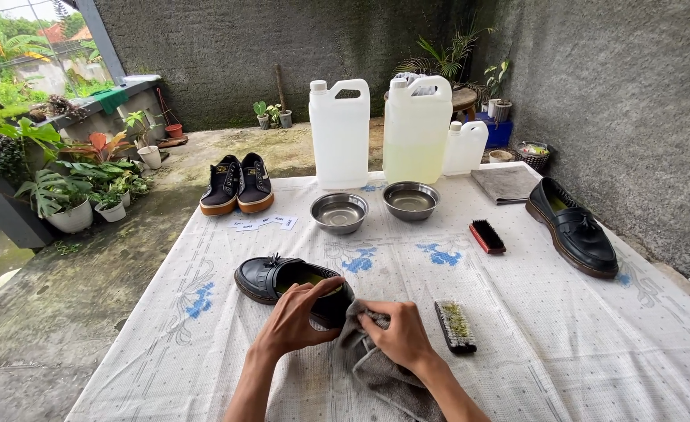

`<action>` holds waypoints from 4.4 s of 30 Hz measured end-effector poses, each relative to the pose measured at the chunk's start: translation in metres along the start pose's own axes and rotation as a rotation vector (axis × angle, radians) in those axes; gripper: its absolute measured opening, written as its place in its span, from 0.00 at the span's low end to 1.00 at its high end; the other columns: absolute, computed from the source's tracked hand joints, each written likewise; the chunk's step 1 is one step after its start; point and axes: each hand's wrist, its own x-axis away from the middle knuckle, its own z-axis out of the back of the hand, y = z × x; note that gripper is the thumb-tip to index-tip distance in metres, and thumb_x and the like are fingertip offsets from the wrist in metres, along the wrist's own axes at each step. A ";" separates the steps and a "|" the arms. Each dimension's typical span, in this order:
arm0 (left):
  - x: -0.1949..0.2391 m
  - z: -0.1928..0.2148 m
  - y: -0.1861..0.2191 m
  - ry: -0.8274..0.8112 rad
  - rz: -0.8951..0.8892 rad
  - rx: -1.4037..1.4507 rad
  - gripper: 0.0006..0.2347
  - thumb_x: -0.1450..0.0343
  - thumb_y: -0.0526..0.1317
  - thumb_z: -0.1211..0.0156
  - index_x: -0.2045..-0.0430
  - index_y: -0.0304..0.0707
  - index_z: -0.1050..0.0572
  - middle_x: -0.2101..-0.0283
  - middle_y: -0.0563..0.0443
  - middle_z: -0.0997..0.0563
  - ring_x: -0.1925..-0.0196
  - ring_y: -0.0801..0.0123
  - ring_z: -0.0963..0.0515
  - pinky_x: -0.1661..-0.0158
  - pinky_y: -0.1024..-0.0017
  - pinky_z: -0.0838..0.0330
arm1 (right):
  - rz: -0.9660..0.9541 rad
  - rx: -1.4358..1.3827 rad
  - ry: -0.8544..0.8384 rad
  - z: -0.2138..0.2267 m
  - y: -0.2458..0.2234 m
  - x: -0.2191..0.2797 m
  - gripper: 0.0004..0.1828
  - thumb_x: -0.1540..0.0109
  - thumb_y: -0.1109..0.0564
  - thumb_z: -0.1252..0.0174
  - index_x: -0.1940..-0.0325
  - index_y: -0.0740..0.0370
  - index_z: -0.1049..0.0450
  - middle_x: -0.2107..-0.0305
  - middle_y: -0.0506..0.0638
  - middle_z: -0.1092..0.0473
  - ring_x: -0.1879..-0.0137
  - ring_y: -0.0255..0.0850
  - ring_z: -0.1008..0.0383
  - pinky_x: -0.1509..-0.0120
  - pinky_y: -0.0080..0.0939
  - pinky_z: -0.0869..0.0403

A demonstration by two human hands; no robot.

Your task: The person scrubs the interior of a black leather loafer with a small brush, then wipes the interior and exterior with a gray cloth. The shoe is held and rotated to access different areas. Cleaning supplies and another shoe are visible on the table.

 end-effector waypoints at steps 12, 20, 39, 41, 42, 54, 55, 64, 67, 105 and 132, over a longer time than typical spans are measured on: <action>0.005 -0.029 -0.003 0.158 0.001 -0.171 0.21 0.36 0.58 0.27 0.60 0.48 0.26 0.78 0.56 0.24 0.75 0.66 0.25 0.63 0.69 0.34 | -0.598 -0.504 0.309 0.074 -0.044 -0.006 0.20 0.44 0.58 0.35 0.49 0.70 0.16 0.60 0.61 0.17 0.56 0.48 0.19 0.50 0.38 0.24; 0.007 -0.019 0.019 0.508 -0.152 0.026 0.16 0.39 0.45 0.21 0.67 0.41 0.24 0.72 0.53 0.21 0.73 0.68 0.26 0.70 0.73 0.29 | -0.551 -0.249 0.437 0.154 -0.042 0.031 0.20 0.41 0.61 0.37 0.45 0.71 0.20 0.57 0.65 0.19 0.55 0.54 0.20 0.49 0.45 0.24; 0.004 -0.010 0.061 0.273 -0.495 0.189 0.10 0.32 0.36 0.30 0.58 0.39 0.17 0.76 0.55 0.21 0.74 0.69 0.29 0.64 0.70 0.31 | -0.785 1.230 0.111 0.244 0.077 0.087 0.29 0.38 0.27 0.53 0.33 0.24 0.31 0.49 0.41 0.19 0.43 0.49 0.16 0.47 0.49 0.14; 0.005 -0.015 0.058 0.199 -0.504 0.171 0.10 0.32 0.37 0.31 0.58 0.40 0.17 0.74 0.53 0.19 0.72 0.65 0.27 0.65 0.69 0.33 | -0.755 1.296 0.044 0.248 0.107 0.089 0.33 0.40 0.22 0.60 0.32 0.23 0.35 0.37 0.38 0.32 0.33 0.46 0.28 0.34 0.65 0.40; 0.005 -0.017 0.056 0.132 -0.512 0.143 0.10 0.33 0.38 0.32 0.59 0.41 0.17 0.71 0.50 0.17 0.69 0.62 0.25 0.66 0.67 0.35 | -0.711 1.359 -0.020 0.251 0.121 0.090 0.37 0.41 0.17 0.66 0.31 0.22 0.40 0.26 0.35 0.45 0.22 0.44 0.40 0.21 0.84 0.65; 0.007 0.020 0.031 -0.117 -0.086 0.156 0.18 0.36 0.57 0.27 0.89 0.48 0.24 0.80 0.64 0.23 0.69 0.75 0.30 0.51 0.68 0.43 | -0.607 0.585 -0.655 0.179 0.048 0.017 0.78 0.62 0.25 0.20 0.23 0.15 0.69 0.21 0.31 0.68 0.17 0.57 0.77 0.25 0.84 0.52; 0.009 0.021 0.025 -0.112 -0.082 0.153 0.18 0.36 0.57 0.27 0.89 0.48 0.24 0.80 0.64 0.23 0.69 0.75 0.30 0.51 0.68 0.43 | -0.601 0.587 -0.659 0.178 0.047 0.015 0.78 0.62 0.25 0.20 0.23 0.15 0.69 0.21 0.31 0.68 0.17 0.57 0.77 0.25 0.84 0.52; 0.015 0.028 0.008 -0.110 0.116 0.161 0.20 0.38 0.40 0.27 0.87 0.46 0.41 0.78 0.59 0.32 0.61 0.70 0.32 0.58 0.72 0.34 | -0.210 0.464 -0.398 0.167 0.087 0.018 0.67 0.62 0.18 0.35 0.25 0.42 0.47 0.40 0.49 0.41 0.40 0.45 0.26 0.39 0.63 0.19; 0.016 0.023 0.002 -0.085 0.108 0.233 0.22 0.36 0.39 0.25 0.88 0.46 0.40 0.76 0.59 0.31 0.61 0.70 0.32 0.59 0.71 0.33 | -0.174 0.472 -0.291 0.168 0.081 0.018 0.60 0.61 0.18 0.51 0.26 0.38 0.43 0.46 0.50 0.41 0.49 0.41 0.27 0.49 0.53 0.16; 0.012 -0.009 -0.025 0.369 0.313 0.670 0.25 0.28 0.39 0.32 0.86 0.47 0.48 0.79 0.60 0.37 0.68 0.75 0.34 0.61 0.76 0.35 | -0.045 0.487 -0.101 0.155 0.077 0.024 0.57 0.55 0.26 0.30 0.30 0.56 0.37 0.35 0.55 0.34 0.31 0.48 0.31 0.26 0.54 0.33; 0.012 -0.004 -0.021 0.331 0.243 0.651 0.24 0.28 0.41 0.33 0.87 0.48 0.48 0.82 0.63 0.43 0.69 0.76 0.37 0.46 0.69 0.33 | -0.223 0.588 -0.259 0.159 0.090 0.025 0.62 0.60 0.24 0.26 0.28 0.41 0.43 0.36 0.45 0.35 0.31 0.44 0.31 0.30 0.67 0.28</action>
